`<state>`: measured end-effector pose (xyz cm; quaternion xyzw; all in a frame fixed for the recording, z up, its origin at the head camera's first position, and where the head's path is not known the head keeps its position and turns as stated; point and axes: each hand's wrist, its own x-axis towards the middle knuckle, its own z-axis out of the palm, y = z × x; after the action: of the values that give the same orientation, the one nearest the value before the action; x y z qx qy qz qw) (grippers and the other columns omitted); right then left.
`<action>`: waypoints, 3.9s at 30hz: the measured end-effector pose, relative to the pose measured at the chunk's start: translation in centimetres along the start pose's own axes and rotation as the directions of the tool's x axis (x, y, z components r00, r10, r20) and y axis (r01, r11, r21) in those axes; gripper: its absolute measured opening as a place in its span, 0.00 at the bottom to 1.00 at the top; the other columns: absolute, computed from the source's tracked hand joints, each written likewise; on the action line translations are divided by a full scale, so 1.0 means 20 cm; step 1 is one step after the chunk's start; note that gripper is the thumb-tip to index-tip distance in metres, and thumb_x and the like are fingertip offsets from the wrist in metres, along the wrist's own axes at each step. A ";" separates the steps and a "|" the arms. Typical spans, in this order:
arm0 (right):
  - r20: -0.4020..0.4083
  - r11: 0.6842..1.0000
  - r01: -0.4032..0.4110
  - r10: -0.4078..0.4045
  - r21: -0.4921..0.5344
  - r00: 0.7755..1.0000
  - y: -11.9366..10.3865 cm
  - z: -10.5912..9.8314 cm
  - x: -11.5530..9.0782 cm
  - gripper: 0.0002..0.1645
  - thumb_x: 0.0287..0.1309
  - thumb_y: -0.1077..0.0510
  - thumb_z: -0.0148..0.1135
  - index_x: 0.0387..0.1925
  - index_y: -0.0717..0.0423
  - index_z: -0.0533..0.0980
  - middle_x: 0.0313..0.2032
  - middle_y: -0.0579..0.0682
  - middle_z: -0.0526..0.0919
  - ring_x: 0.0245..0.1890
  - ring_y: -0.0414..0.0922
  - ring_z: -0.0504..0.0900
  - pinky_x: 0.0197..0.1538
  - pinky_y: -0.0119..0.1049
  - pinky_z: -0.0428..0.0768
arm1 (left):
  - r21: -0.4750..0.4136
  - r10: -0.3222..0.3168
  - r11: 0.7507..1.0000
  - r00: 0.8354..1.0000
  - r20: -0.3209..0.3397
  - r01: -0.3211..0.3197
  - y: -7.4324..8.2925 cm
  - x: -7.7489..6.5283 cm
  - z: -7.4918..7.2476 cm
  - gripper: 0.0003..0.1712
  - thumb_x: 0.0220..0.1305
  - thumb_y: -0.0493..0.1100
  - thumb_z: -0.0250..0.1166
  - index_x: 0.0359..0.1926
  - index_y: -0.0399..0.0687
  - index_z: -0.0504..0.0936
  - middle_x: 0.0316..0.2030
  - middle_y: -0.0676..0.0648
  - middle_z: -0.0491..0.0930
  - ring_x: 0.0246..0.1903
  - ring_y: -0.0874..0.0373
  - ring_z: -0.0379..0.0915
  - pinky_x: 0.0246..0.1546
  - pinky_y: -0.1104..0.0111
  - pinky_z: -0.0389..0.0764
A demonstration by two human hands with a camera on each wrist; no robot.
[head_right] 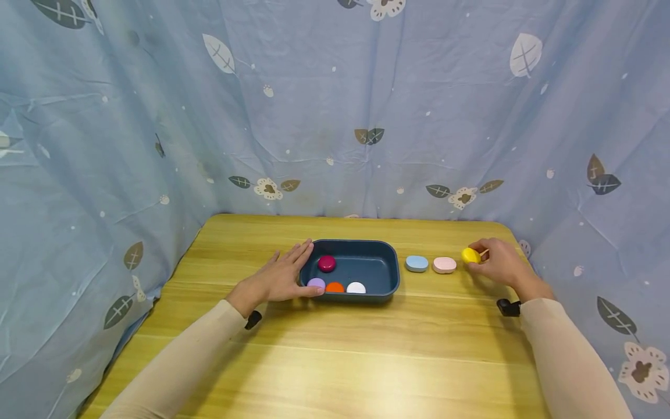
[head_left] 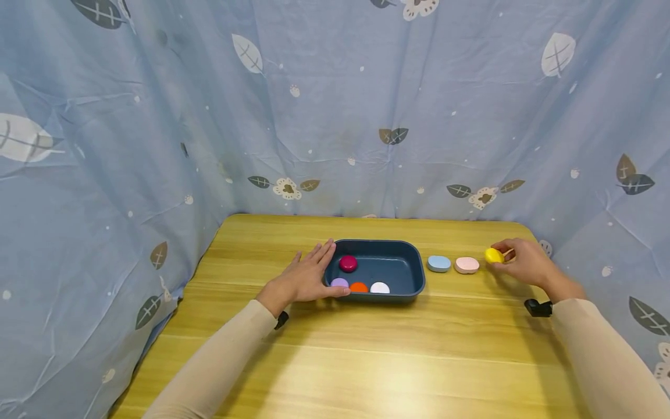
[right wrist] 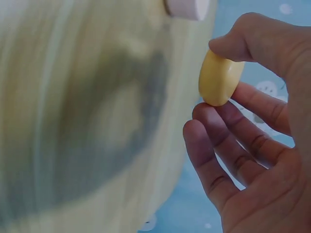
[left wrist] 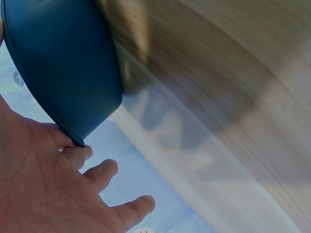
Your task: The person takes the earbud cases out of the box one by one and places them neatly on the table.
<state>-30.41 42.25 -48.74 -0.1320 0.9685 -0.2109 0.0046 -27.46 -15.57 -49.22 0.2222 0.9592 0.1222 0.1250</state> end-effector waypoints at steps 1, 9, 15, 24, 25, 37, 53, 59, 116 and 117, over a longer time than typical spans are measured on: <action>0.004 1.000 -0.007 0.007 -0.004 1.000 0.01 0.01 0.00 0.33 0.70 0.54 0.84 0.65 0.73 0.85 0.55 0.73 0.91 0.48 0.62 0.93 0.50 0.56 0.92 | -0.001 0.000 1.000 1.000 -0.001 0.000 0.00 0.00 0.00 0.77 0.69 0.92 0.59 0.98 0.57 0.37 0.98 0.54 0.32 0.98 0.43 0.36 0.93 0.27 0.41; 0.050 0.999 -0.031 0.033 -0.024 0.998 0.08 0.07 -0.02 0.33 0.67 0.54 0.84 0.64 0.72 0.86 0.47 0.64 0.94 0.43 0.53 0.91 0.44 0.46 0.88 | -0.013 0.004 1.000 1.000 -0.005 -0.004 0.00 0.00 0.00 0.77 0.69 0.91 0.60 0.98 0.56 0.37 0.98 0.53 0.33 0.98 0.42 0.36 0.93 0.26 0.41; 0.054 1.000 -0.017 0.016 0.002 0.998 0.08 0.10 -0.02 0.32 0.66 0.57 0.83 0.65 0.74 0.85 0.46 0.62 0.93 0.41 0.47 0.87 0.43 0.39 0.83 | -0.018 -0.001 1.000 1.000 -0.005 0.001 0.00 0.00 0.00 0.77 0.69 0.92 0.60 0.98 0.57 0.38 0.98 0.53 0.33 0.98 0.42 0.37 0.93 0.27 0.41; 0.045 0.999 0.025 -0.024 -0.035 0.999 0.05 0.09 -0.02 0.42 0.70 0.53 0.84 0.74 0.74 0.79 0.60 0.78 0.84 0.48 0.64 0.92 0.51 0.62 0.92 | -0.018 -0.004 1.000 1.000 -0.001 0.004 0.00 0.00 0.00 0.77 0.70 0.91 0.60 0.98 0.57 0.37 0.98 0.54 0.32 0.98 0.44 0.35 0.93 0.27 0.40; 0.037 0.999 0.031 -0.030 -0.036 0.999 0.03 0.09 -0.02 0.42 0.72 0.52 0.83 0.75 0.74 0.78 0.61 0.80 0.82 0.50 0.68 0.91 0.53 0.66 0.92 | -0.020 -0.004 1.000 1.000 0.000 0.004 0.00 -0.01 0.00 0.76 0.70 0.91 0.60 0.98 0.57 0.37 0.98 0.54 0.31 0.98 0.44 0.35 0.93 0.27 0.40; -0.025 0.994 0.103 -0.104 -0.022 0.994 -0.35 0.02 0.07 0.39 0.79 0.50 0.76 0.82 0.63 0.76 0.77 0.76 0.74 0.69 0.76 0.84 0.64 0.77 0.84 | -0.021 -0.010 1.000 1.000 -0.005 0.010 0.00 -0.01 0.01 0.77 0.69 0.91 0.60 0.98 0.59 0.35 0.98 0.55 0.30 0.98 0.43 0.36 0.94 0.27 0.40; 0.085 0.935 0.354 -0.351 -0.015 0.932 -0.90 0.17 0.30 0.35 0.78 0.53 0.79 0.81 0.50 0.80 0.76 0.61 0.81 0.68 0.61 0.89 0.69 0.67 0.88 | -0.002 -0.022 1.000 0.999 -0.030 0.022 0.00 -0.01 0.00 0.80 0.68 0.92 0.62 0.98 0.52 0.36 0.98 0.47 0.34 0.98 0.40 0.33 0.94 0.27 0.41; 0.171 0.894 0.447 -0.445 0.025 0.879 -1.08 0.25 0.41 0.34 0.78 0.51 0.78 0.79 0.52 0.82 0.73 0.57 0.83 0.68 0.59 0.89 0.72 0.63 0.88 | -0.009 -0.028 1.000 0.999 -0.019 0.027 0.01 -0.01 0.00 0.81 0.67 0.92 0.62 0.98 0.53 0.36 0.98 0.49 0.34 0.98 0.40 0.34 0.94 0.28 0.41; 0.291 0.843 0.536 -0.524 0.045 0.800 -1.36 0.54 0.61 0.26 0.73 0.52 0.83 0.66 0.58 0.88 0.59 0.56 0.91 0.46 0.46 0.90 0.61 0.42 0.94 | -0.055 -0.040 0.998 0.999 -0.020 0.038 0.00 -0.01 0.01 0.81 0.67 0.92 0.62 0.98 0.54 0.36 0.98 0.51 0.36 0.97 0.40 0.38 0.93 0.26 0.43; 0.283 0.844 0.533 -0.525 0.055 0.803 -1.35 0.53 0.60 0.26 0.72 0.53 0.83 0.66 0.58 0.88 0.59 0.56 0.91 0.44 0.45 0.90 0.59 0.41 0.94 | -0.055 -0.040 0.998 0.999 -0.019 0.038 0.00 -0.01 0.01 0.81 0.67 0.92 0.62 0.98 0.54 0.36 0.98 0.51 0.36 0.98 0.40 0.38 0.93 0.26 0.43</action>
<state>-34.45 11.14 -46.69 -0.4258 0.8849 -0.1692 0.0843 -27.28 -15.68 -49.36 0.1987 0.9609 0.1479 0.1237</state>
